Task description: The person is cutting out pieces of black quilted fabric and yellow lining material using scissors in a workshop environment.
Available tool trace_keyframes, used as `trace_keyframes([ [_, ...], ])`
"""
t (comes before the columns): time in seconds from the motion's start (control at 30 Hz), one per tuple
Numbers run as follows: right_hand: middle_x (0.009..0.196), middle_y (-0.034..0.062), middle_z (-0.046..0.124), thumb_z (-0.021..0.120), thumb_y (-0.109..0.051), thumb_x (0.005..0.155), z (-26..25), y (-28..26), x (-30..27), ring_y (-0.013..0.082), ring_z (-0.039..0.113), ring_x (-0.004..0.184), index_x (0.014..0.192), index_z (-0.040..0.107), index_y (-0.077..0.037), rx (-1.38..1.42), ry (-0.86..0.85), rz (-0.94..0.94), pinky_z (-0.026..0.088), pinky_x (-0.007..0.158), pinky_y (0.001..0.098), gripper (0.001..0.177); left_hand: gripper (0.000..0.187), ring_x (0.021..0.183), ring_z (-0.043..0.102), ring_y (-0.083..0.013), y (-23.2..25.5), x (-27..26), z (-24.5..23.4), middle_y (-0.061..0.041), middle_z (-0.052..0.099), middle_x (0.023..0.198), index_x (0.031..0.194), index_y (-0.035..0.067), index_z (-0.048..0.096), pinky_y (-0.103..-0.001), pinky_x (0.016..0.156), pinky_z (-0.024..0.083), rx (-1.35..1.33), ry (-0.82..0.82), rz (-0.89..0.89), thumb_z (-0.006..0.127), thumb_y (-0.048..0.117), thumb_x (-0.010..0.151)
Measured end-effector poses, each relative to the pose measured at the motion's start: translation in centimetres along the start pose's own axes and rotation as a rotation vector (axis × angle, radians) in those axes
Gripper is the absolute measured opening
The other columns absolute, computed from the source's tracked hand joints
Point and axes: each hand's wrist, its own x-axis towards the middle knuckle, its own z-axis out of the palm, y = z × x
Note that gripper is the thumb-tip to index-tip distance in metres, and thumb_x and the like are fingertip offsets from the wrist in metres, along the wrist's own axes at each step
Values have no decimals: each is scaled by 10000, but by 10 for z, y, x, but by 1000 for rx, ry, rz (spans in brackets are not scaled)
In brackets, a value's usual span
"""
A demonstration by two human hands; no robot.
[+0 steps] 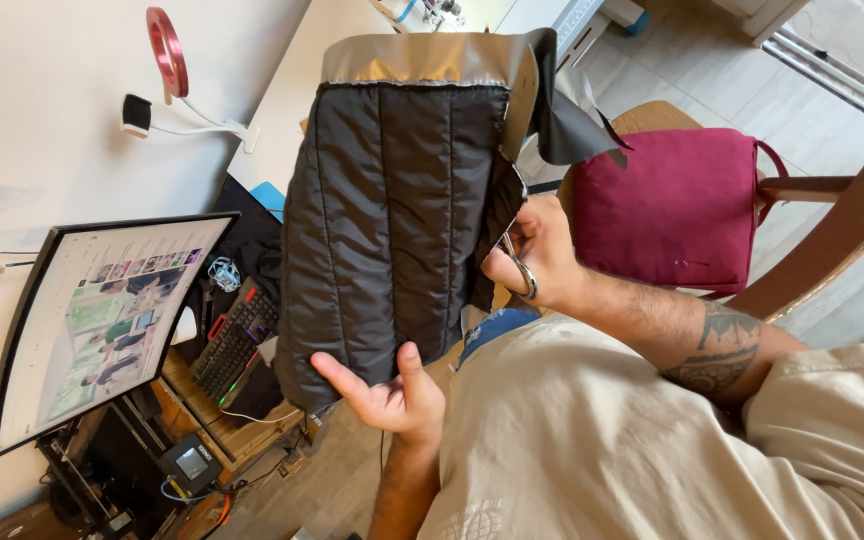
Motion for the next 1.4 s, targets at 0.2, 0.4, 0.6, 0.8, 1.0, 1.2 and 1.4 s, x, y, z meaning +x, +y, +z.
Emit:
trace_keyframes([
  [0.2, 505, 30, 330, 706, 36, 722, 2, -4, 0, 80, 340, 474, 642, 564, -55, -18, 35, -12, 313, 411, 201, 187, 953, 1491, 284, -393, 9, -2, 11, -393, 230, 1616, 1562, -197, 175, -452, 1224, 286, -14, -33, -52, 770, -60, 830],
  [0.4, 467, 45, 401, 735, 21, 727, 2, -6, 6, 88, 360, 451, 634, 582, -46, -41, 46, -14, 324, 396, 204, 192, 954, 1516, 240, -375, 6, 4, 15, -371, 192, 1640, 1572, -182, 167, -440, 1243, 250, -25, -28, -57, 765, -60, 839],
  [0.6, 515, 51, 437, 816, -56, 815, -4, -10, 31, 83, 386, 512, 672, 613, -33, -49, 7, -48, 330, 423, 205, 250, 946, 1502, 246, -426, -10, -4, 7, -399, 208, 1617, 1550, -206, 184, -456, 1229, 265, -54, -59, -46, 766, -95, 813],
  [0.8, 492, 27, 412, 851, -120, 853, -14, -3, 22, 61, 302, 492, 659, 602, -32, -46, 36, -1, 301, 407, 186, 328, 947, 1499, 258, -434, -12, 14, 3, -404, 236, 1607, 1552, -203, 201, -467, 1240, 254, -28, -35, 10, 780, -89, 811],
  [1.0, 449, 15, 394, 850, -165, 819, -40, 2, 13, 25, 311, 437, 739, 600, -11, -82, -142, 120, 247, 389, 170, 304, 906, 1487, 293, -430, -23, 68, -49, -396, 299, 1583, 1549, -192, 245, -471, 1251, 261, -44, -102, 93, 728, -155, 784],
  [1.2, 531, 63, 580, 777, -134, 773, -38, -35, 26, 24, 341, 405, 853, 668, 13, -30, -454, 329, 327, 359, 166, 200, 1049, 1511, 237, -489, -31, 134, -94, -415, 240, 1593, 1572, -146, 187, -575, 1277, 192, -179, -270, 206, 664, -252, 644],
  [1.4, 491, 77, 502, 783, -184, 791, -40, -50, 33, 107, 394, 428, 721, 671, -2, -82, -575, 251, 356, 426, 242, 225, 1081, 1555, 199, -276, -2, 189, -90, -295, 217, 1664, 1621, -65, 190, -512, 1295, 162, -160, -476, 232, 667, -246, 668],
])
